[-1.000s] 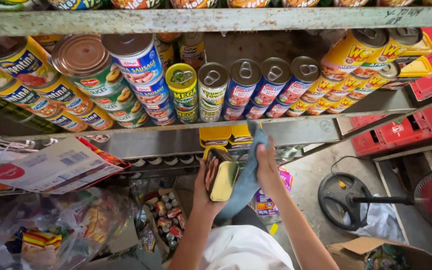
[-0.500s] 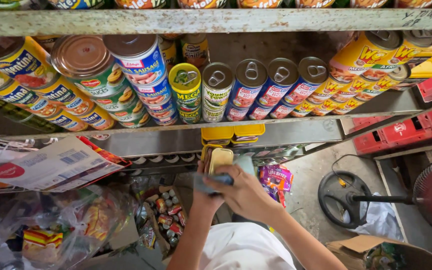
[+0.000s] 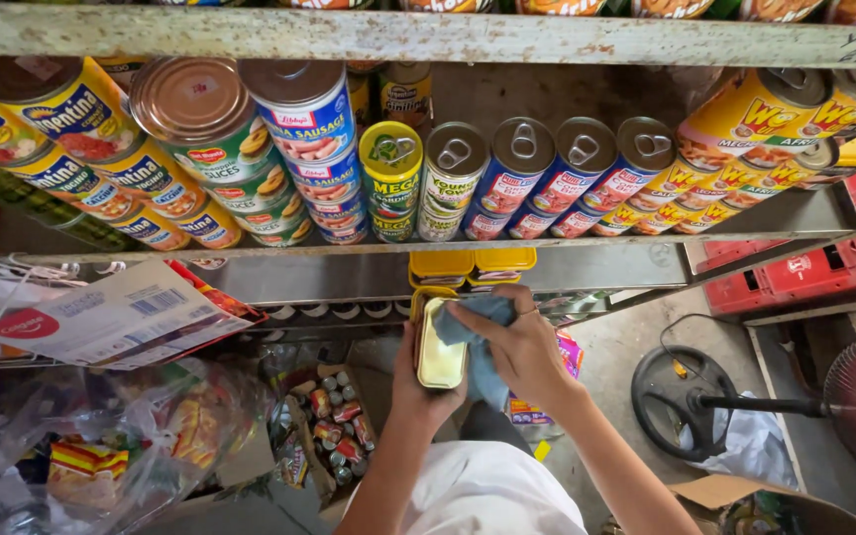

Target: Cleaning and wiping down various canned food items on a store shelf using a cloth.

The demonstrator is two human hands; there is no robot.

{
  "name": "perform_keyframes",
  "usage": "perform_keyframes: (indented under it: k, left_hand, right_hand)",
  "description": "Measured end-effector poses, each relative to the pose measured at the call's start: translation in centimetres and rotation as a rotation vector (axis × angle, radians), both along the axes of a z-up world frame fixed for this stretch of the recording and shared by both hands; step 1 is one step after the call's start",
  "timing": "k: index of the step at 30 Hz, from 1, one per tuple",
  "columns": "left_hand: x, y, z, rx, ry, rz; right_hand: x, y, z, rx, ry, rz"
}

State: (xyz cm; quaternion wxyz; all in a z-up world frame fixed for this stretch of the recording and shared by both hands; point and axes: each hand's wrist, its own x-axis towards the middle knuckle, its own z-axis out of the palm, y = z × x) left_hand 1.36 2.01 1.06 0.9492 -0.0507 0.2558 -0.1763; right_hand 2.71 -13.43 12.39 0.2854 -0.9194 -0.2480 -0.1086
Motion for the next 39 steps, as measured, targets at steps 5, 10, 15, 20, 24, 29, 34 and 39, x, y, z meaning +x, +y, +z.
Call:
perform_keyframes:
  k: [5,10,15,20,24,29,34,39]
  left_hand:
    - [-0.6,-0.1,-2.2,-0.014,-0.004,-0.044]
    - [-0.6,0.3,-2.9,-0.029,0.047,-0.013]
    - [0.0,1.7,-1.5,0.008,-0.16,-0.042]
    - [-0.3,2.1,-1.1,0.032,-0.161,-0.015]
    - [0.0,2.4,-0.4,-0.017,-0.021,-0.01]
    - [-1.5,1.3,-0.1,-0.012,0.028,-0.046]
    - [-1.9,-0.1,1.5,0.004,0.068,-0.048]
    - [-1.9,-0.5,-1.2,-0.012,0.106,-0.089]
  right_hand:
    - [-0.1,1.3,0.1,-0.068,-0.06,0.035]
    - [-1.3,2.3,1.0,-0.194,0.01,0.113]
    - [-2.8,2.2,0.6,-0.119,0.062,0.286]
    - [-2.9,0.5,-1.7,-0.093,0.05,0.273]
    - [-2.3,-0.8,-2.5,-0.038,-0.02,0.171]
    - [-0.2,-0.1,1.0,-0.063,-0.179,0.082]
    - [0.3,0.9,2.2,-0.143,-0.218,0.038]
    - [-0.4,1.4,1.8,-0.262,-0.206,0.07]
